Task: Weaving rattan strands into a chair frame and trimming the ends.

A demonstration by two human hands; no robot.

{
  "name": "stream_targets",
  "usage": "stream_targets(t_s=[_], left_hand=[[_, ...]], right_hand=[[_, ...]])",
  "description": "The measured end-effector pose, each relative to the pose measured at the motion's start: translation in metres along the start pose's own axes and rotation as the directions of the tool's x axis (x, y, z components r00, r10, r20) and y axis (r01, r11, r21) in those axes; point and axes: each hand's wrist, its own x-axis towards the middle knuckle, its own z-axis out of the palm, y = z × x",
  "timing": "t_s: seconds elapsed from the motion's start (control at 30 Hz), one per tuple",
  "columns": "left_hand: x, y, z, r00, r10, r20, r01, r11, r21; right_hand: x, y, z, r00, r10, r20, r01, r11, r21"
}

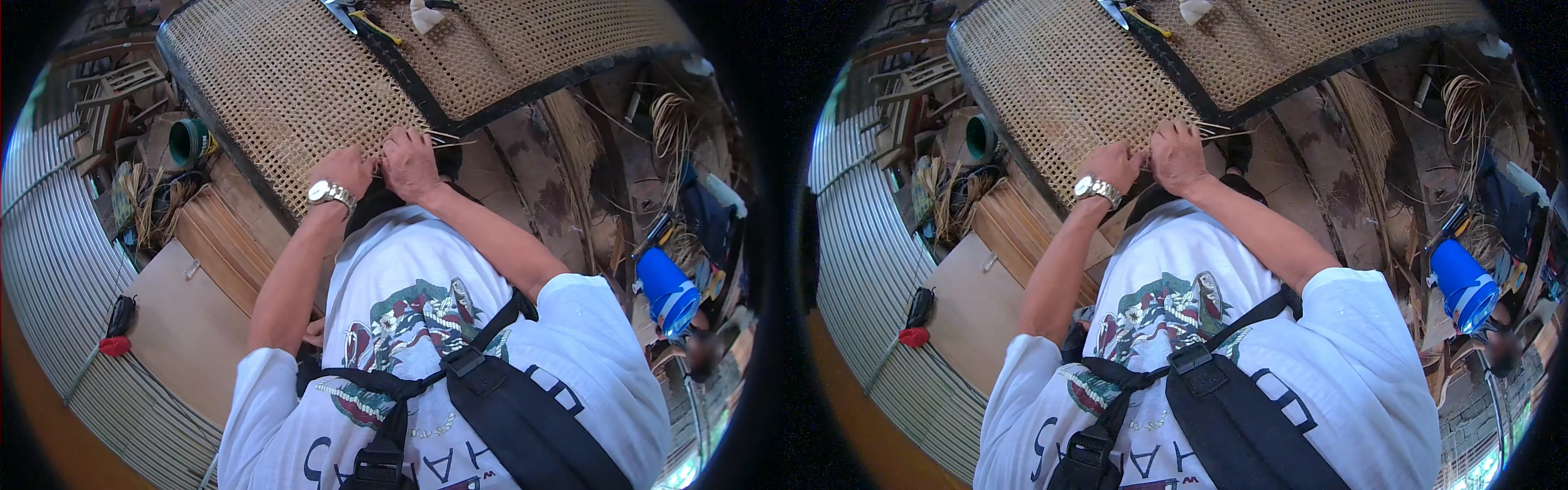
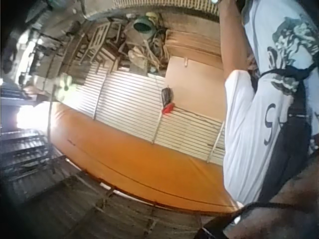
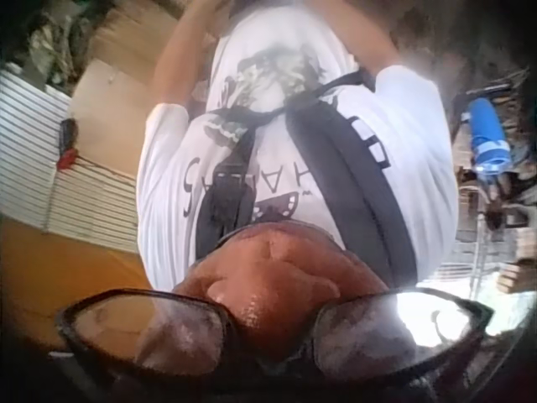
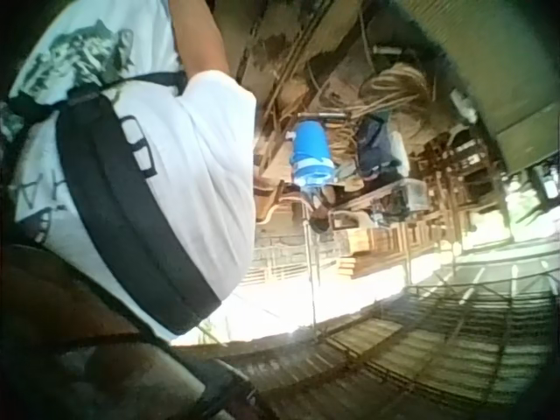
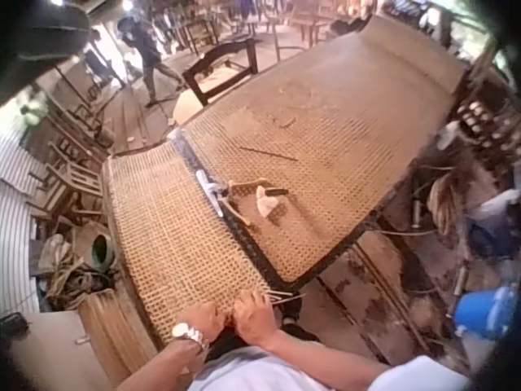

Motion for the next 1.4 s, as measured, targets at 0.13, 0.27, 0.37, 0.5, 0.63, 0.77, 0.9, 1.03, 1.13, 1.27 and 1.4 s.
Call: stream_targets(t_s=[0.13, 0.27, 0.37, 0.5, 0.63, 0.77, 0.9, 1.03, 1.13, 1.27, 1.4], left_hand=[[-0.022, -0.055, -0.056, 0.987, -0.154, -0.043, 0.157, 0.984, 0.089], [-0.045, -0.075, -0.092, 0.995, -0.056, -0.084, 0.066, 0.989, 0.131], [-0.046, -0.061, -0.087, 0.995, 0.078, -0.069, -0.081, 0.996, -0.047], [-0.025, -0.040, -0.049, 0.998, -0.040, -0.055, 0.025, 0.968, -0.248], [-0.007, -0.026, -0.008, 1.000, 0.010, 0.003, -0.010, 0.989, -0.148], [0.001, -0.014, -0.007, 0.993, -0.029, 0.117, 0.016, 0.993, 0.115], [0.006, 0.008, -0.028, 0.985, -0.025, 0.170, -0.018, 0.968, 0.251], [0.011, 0.031, -0.040, 0.987, -0.004, 0.162, -0.040, 0.962, 0.269], [0.017, 0.037, -0.040, 0.980, -0.034, 0.199, -0.026, 0.956, 0.292], [0.015, 0.026, -0.026, 0.986, -0.004, 0.166, -0.037, 0.968, 0.248], [-0.006, 0.002, 0.000, 0.997, 0.079, -0.009, -0.076, 0.977, 0.201]], right_hand=[[0.002, -0.001, -0.014, 0.995, -0.096, -0.022, 0.094, 0.993, -0.075], [0.027, -0.008, -0.025, 0.996, -0.078, -0.052, 0.092, 0.911, 0.403], [0.040, -0.011, -0.027, 0.892, -0.155, 0.424, -0.373, 0.276, 0.886], [0.031, 0.010, -0.028, 0.935, 0.107, 0.339, -0.289, 0.783, 0.551], [0.017, 0.025, -0.009, 0.993, -0.045, 0.108, 0.014, 0.961, 0.278], [0.016, 0.025, 0.006, 0.993, 0.031, 0.110, -0.057, 0.969, 0.241], [0.016, 0.020, 0.002, 0.990, 0.094, 0.110, -0.120, 0.956, 0.269], [0.020, 0.018, -0.002, 0.983, 0.125, 0.134, -0.156, 0.954, 0.256], [0.022, 0.020, -0.001, 0.985, 0.115, 0.132, -0.143, 0.962, 0.233], [0.022, 0.018, 0.005, 0.984, 0.107, 0.141, -0.129, 0.979, 0.155], [0.021, 0.011, 0.013, 0.991, 0.097, 0.092, -0.106, 0.990, 0.098]])
